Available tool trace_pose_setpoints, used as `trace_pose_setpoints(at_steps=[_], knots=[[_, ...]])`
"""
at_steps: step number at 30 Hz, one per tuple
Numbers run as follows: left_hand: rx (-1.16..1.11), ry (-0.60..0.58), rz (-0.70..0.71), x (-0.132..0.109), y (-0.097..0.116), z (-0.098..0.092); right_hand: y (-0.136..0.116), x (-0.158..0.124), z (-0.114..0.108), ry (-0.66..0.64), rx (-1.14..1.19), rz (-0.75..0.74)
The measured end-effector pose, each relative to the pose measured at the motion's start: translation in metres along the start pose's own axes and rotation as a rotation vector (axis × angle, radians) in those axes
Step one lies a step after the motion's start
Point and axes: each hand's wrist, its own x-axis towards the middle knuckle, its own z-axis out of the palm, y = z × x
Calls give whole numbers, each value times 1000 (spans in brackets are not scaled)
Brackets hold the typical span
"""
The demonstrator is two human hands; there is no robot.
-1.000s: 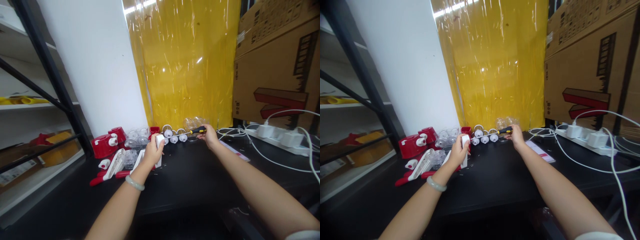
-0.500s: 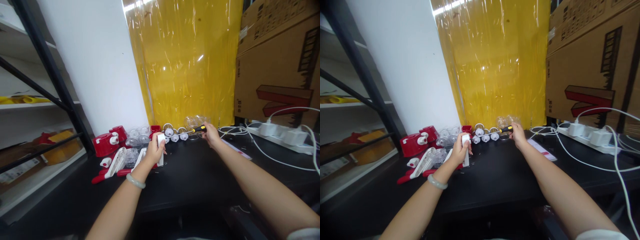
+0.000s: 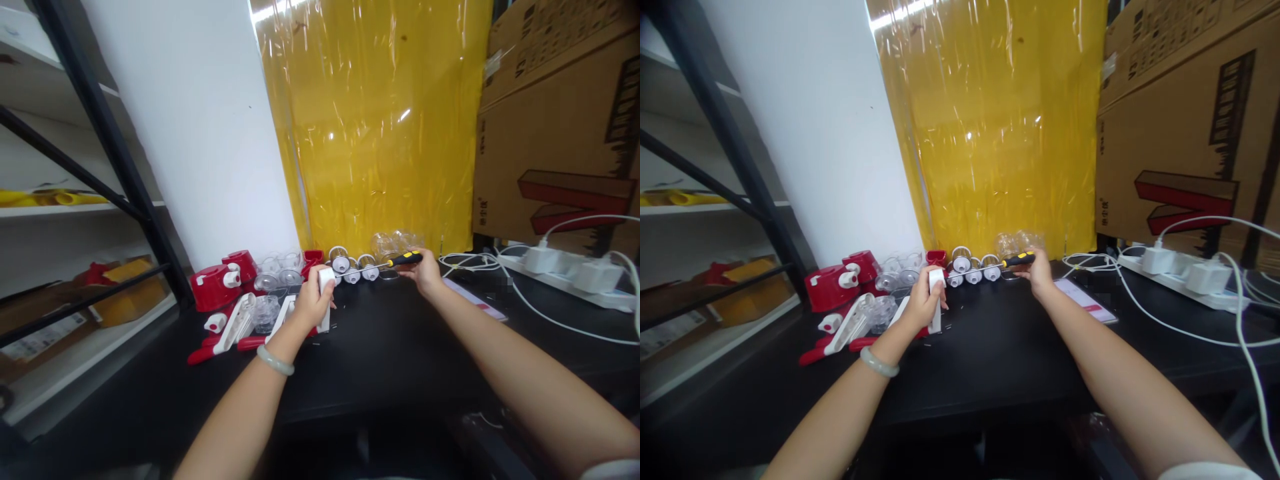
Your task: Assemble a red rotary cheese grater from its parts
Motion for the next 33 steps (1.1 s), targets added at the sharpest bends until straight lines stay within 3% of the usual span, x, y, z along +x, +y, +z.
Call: trace_pose_setpoints(at_steps=[3, 10, 33], knots=[[-2, 1, -13, 0, -1, 0, -6, -6, 3, 47, 83, 112], [-4, 30, 9, 2, -3, 0, -12, -9, 5, -10, 107, 156], [-53, 65, 8, 3, -4, 0, -15, -6, 4, -54, 33, 71]])
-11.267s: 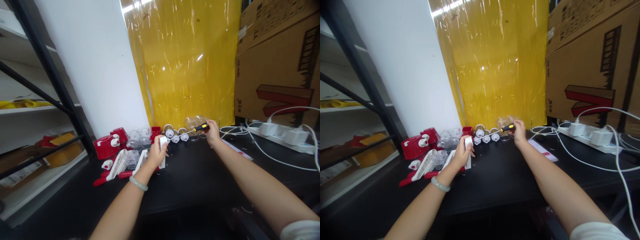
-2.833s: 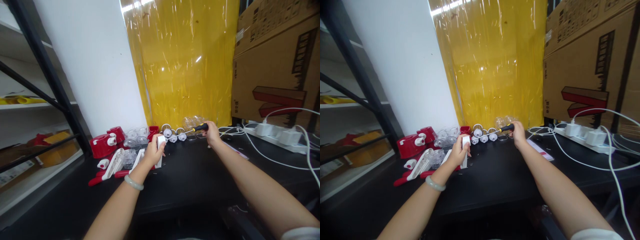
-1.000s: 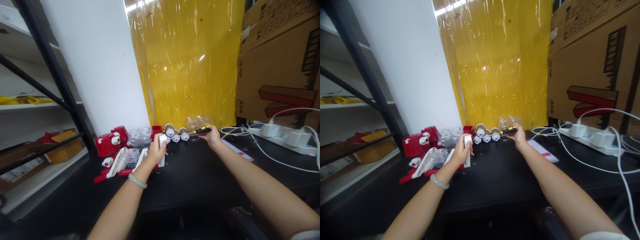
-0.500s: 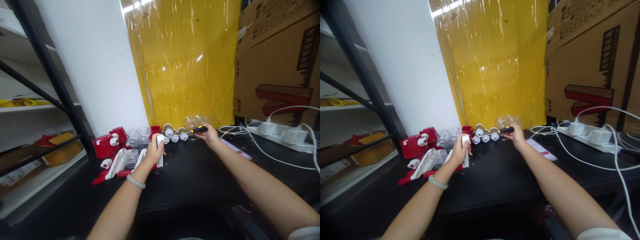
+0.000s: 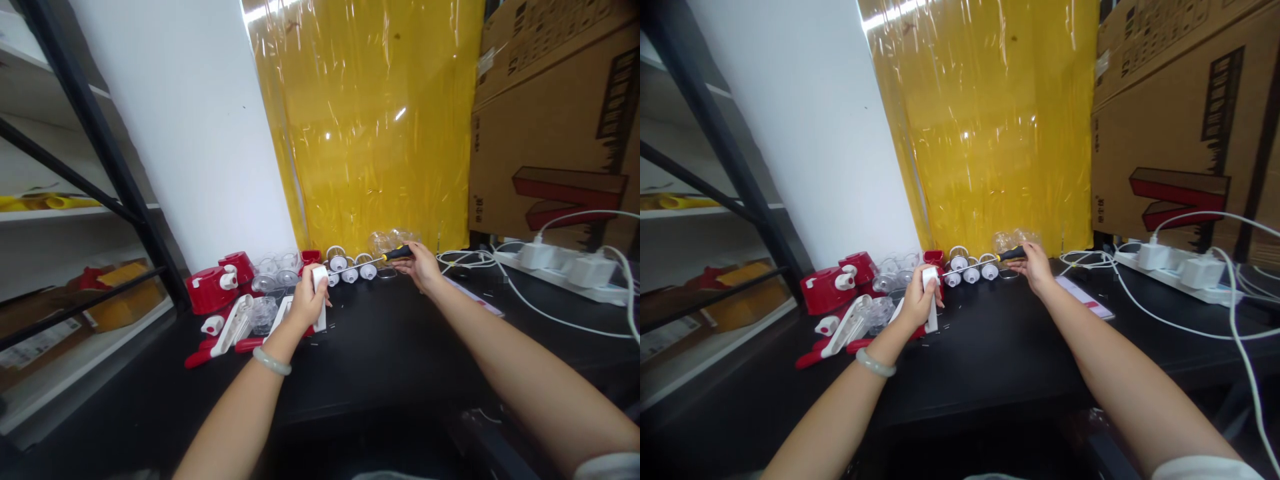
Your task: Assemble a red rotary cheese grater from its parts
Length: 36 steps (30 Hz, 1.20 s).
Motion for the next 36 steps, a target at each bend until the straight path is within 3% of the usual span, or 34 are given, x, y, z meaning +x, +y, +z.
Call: trace_pose_setpoints(at_steps=[11, 21, 29, 36], knots=[[63, -21, 36, -1, 1, -1, -3, -2, 3, 78, -39, -52], [162, -78, 44, -3, 1, -2, 4, 8, -4, 130, -62, -216], [91, -46, 54, -3, 0, -1, 0, 8, -4, 102, -34, 1], [114, -43, 50, -3, 0, -1, 0, 5, -4, 105, 38, -55]])
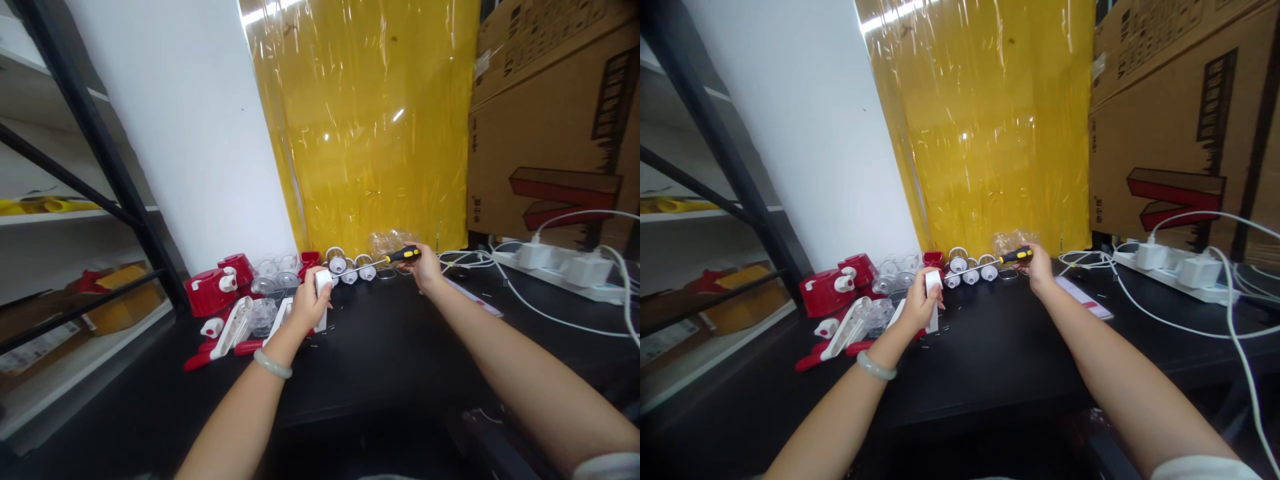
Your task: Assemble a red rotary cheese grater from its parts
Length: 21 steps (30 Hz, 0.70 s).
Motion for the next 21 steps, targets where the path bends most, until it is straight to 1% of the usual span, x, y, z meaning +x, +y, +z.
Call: trace_pose_setpoints(at_steps=[4, 8, 16, 18, 21], knots=[[-12, 4, 8, 0, 0, 1, -1, 0, 1, 13, 4, -69], [-26, 13, 23, -1, 1, 1, -1, -1, 1, 16, 3, -105], [-122, 34, 46, -2, 2, 2, 1, 1, 2, -11, -38, -74], [-112, 47, 40, -1, 2, 2, 1, 1, 2, -12, -49, -89], [-38, 50, 48, -1, 2, 1, 3, 1, 0, -11, -73, -95]])
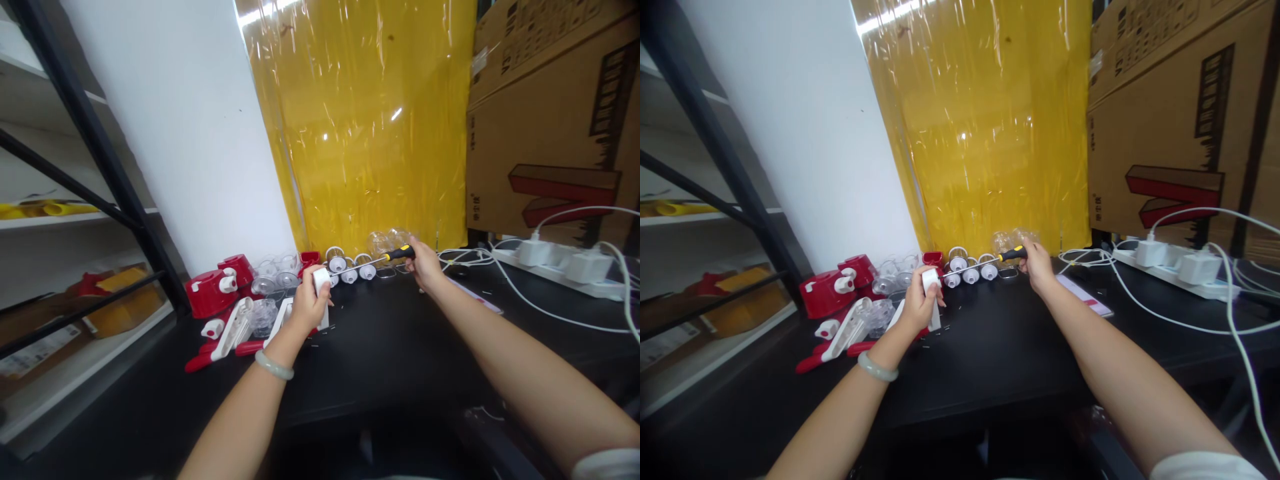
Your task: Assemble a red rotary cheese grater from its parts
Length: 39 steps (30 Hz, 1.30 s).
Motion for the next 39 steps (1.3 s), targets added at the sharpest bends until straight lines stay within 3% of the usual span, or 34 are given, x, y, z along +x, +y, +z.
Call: trace_pose_setpoints(at_steps=[5, 11, 21, 29, 35, 39], knots=[[63, -23, 5, 0, -1, -2, 1, 1, -2, 5, -80, -11], [18, -17, -19, 0, -1, -1, -5, 0, 1, -5, 14, 181], [25, -24, -11, 0, 1, -1, 2, 3, -1, 30, 16, -3], [-31, -46, -5, -2, 4, 0, -2, 0, 3, 38, 121, 66], [15, -25, 4, 0, 4, -1, -3, -4, 0, -10, 23, 24], [27, -28, -5, 0, 2, -1, -2, -1, 0, 49, -8, 48]])
